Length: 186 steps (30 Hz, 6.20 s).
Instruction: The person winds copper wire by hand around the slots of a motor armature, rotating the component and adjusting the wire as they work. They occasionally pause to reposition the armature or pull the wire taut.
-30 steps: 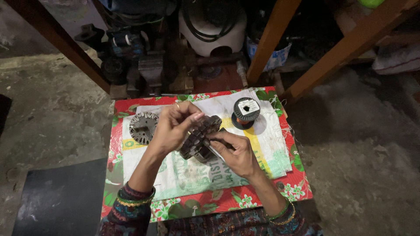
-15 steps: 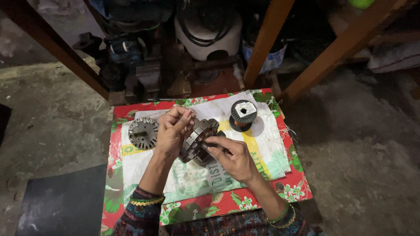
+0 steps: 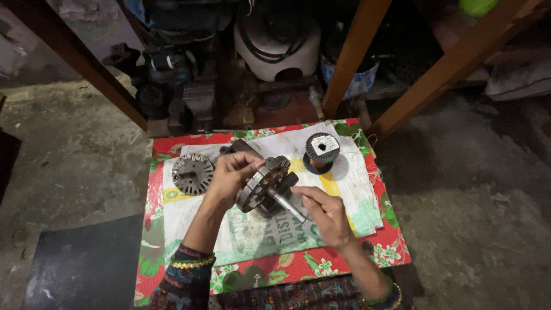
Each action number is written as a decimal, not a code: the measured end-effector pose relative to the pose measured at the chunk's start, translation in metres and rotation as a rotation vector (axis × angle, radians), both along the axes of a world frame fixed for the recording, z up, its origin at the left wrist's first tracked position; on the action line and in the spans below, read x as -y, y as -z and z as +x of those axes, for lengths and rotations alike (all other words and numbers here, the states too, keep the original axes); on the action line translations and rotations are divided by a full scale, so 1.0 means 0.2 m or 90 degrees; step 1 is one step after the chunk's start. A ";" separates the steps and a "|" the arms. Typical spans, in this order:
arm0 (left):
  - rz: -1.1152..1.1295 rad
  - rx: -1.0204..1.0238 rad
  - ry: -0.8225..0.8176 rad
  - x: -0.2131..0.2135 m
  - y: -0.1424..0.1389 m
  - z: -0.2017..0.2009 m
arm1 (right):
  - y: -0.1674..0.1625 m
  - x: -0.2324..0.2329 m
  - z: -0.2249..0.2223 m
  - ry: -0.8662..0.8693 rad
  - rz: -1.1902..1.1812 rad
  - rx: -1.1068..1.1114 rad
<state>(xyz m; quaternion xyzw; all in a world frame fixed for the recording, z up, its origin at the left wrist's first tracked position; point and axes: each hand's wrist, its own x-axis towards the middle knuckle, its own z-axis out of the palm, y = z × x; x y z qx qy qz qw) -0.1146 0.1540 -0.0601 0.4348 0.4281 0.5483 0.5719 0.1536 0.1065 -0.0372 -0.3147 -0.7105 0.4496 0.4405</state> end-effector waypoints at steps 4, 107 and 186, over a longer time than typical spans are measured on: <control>-0.050 -0.032 -0.046 -0.03 -0.03 0.00 | 0.02 -0.01 0.11 -0.041 -0.030 0.070; 0.221 -0.086 -0.461 0.32 0.24 0.15 | 0.69 -0.09 -0.09 0.191 -0.002 0.283; 0.235 -0.351 -0.413 0.32 -0.26 0.35 | -0.08 -0.29 -0.32 -0.127 0.056 -0.101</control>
